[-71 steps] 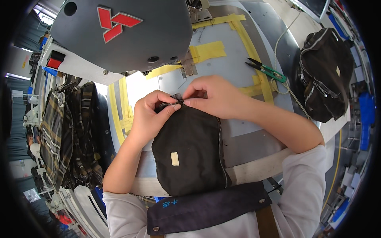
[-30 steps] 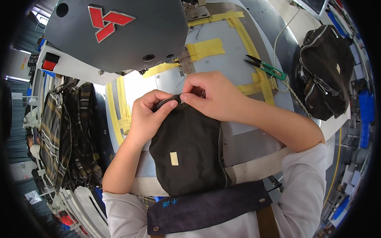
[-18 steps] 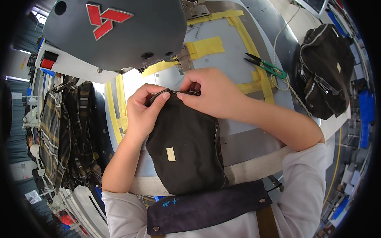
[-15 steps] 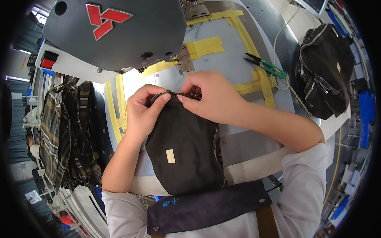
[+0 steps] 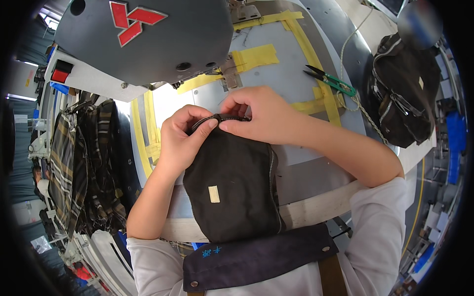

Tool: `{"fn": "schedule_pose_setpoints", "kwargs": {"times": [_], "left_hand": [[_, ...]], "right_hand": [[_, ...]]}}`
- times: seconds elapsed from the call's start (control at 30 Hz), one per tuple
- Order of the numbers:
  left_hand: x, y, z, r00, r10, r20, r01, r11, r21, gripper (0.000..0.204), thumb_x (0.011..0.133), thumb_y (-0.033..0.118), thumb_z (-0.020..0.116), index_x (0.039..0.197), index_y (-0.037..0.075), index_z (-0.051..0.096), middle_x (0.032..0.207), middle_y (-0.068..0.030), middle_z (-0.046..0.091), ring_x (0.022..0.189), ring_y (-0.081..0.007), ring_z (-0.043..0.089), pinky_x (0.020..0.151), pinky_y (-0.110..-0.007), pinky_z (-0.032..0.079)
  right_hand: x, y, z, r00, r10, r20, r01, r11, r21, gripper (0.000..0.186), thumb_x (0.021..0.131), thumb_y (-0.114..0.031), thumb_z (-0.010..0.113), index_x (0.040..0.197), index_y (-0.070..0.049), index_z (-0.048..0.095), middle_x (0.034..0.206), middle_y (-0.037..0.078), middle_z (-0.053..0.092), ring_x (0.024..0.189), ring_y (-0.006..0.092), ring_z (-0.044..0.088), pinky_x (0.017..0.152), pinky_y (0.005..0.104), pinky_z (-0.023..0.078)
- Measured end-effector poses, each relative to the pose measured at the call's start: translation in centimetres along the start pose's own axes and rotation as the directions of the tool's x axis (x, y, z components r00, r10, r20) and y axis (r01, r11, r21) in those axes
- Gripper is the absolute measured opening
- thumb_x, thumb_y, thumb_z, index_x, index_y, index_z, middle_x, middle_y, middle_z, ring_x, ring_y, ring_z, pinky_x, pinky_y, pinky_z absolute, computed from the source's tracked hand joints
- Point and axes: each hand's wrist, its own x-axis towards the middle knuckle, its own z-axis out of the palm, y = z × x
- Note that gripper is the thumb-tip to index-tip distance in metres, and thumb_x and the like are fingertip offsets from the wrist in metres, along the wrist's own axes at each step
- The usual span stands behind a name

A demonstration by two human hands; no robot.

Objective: The person operates an industrial sewing machine to stitch a black fabric bag. They repeatedly align the bag's edge under the needle, sew short segments, and trim threads with scissors. The person handles multiple bags, moving finished ones aside and picking up new ones from a nearby stack.

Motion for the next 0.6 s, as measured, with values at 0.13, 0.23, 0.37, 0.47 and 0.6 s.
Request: {"fn": "schedule_pose_setpoints", "kwargs": {"times": [0.13,0.23,0.37,0.47,0.6], "left_hand": [[0.1,-0.3,0.1,0.999,0.045,-0.014,-0.045,0.999,-0.028,0.008,0.086,0.003,0.070,0.091,0.000,0.064,0.082,-0.0032,0.066,0.076,-0.0083,0.061,0.071,-0.023,0.049],[0.2,-0.8,0.1,0.996,0.083,-0.016,-0.083,0.996,-0.009,0.008,0.085,0.003,0.070,0.091,0.001,0.064,0.083,-0.0034,0.065,0.077,-0.0090,0.062,0.071,-0.024,0.049],[0.0,-0.7,0.3,0.997,0.072,-0.016,-0.072,0.997,-0.008,0.008,0.085,0.003,0.070,0.091,0.001,0.065,0.083,-0.0038,0.065,0.077,-0.0100,0.062,0.071,-0.024,0.049],[0.1,-0.4,0.2,0.999,0.040,-0.007,-0.040,0.999,0.025,0.008,0.086,0.003,0.070,0.091,0.001,0.065,0.082,-0.0043,0.066,0.077,-0.0106,0.063,0.072,-0.025,0.050],[0.3,-0.2,0.3,1.000,0.013,0.023,-0.014,0.999,0.029,0.008,0.086,0.004,0.069,0.092,0.000,0.066,0.082,-0.0051,0.068,0.077,-0.0112,0.064,0.073,-0.025,0.051]], "right_hand": [[0.0,0.4,-0.2,0.999,0.036,0.033,-0.037,0.999,0.025,0.018,0.084,-0.016,0.071,0.094,-0.001,0.065,0.084,0.007,0.065,0.077,0.0143,0.060,0.070,0.0294,0.049],[-0.1,-0.5,-0.2,0.998,0.042,0.038,-0.038,0.995,-0.091,0.018,0.085,-0.016,0.070,0.093,-0.001,0.064,0.084,0.008,0.063,0.076,0.0155,0.058,0.068,0.0297,0.048],[-0.2,-0.6,0.0,0.998,0.012,0.064,-0.001,0.984,-0.177,0.014,0.087,-0.012,0.067,0.093,-0.001,0.061,0.086,0.005,0.057,0.075,0.0117,0.055,0.067,0.0280,0.046],[-0.3,-0.8,0.1,1.000,0.017,0.020,-0.013,0.980,-0.197,0.016,0.086,-0.016,0.068,0.093,-0.002,0.064,0.084,0.008,0.062,0.076,0.0167,0.059,0.067,0.0309,0.048],[-0.3,-0.7,0.2,0.999,-0.001,-0.032,-0.002,0.993,-0.121,0.017,0.087,-0.017,0.068,0.093,-0.002,0.065,0.083,0.007,0.064,0.074,0.0148,0.060,0.066,0.0297,0.048]]}}
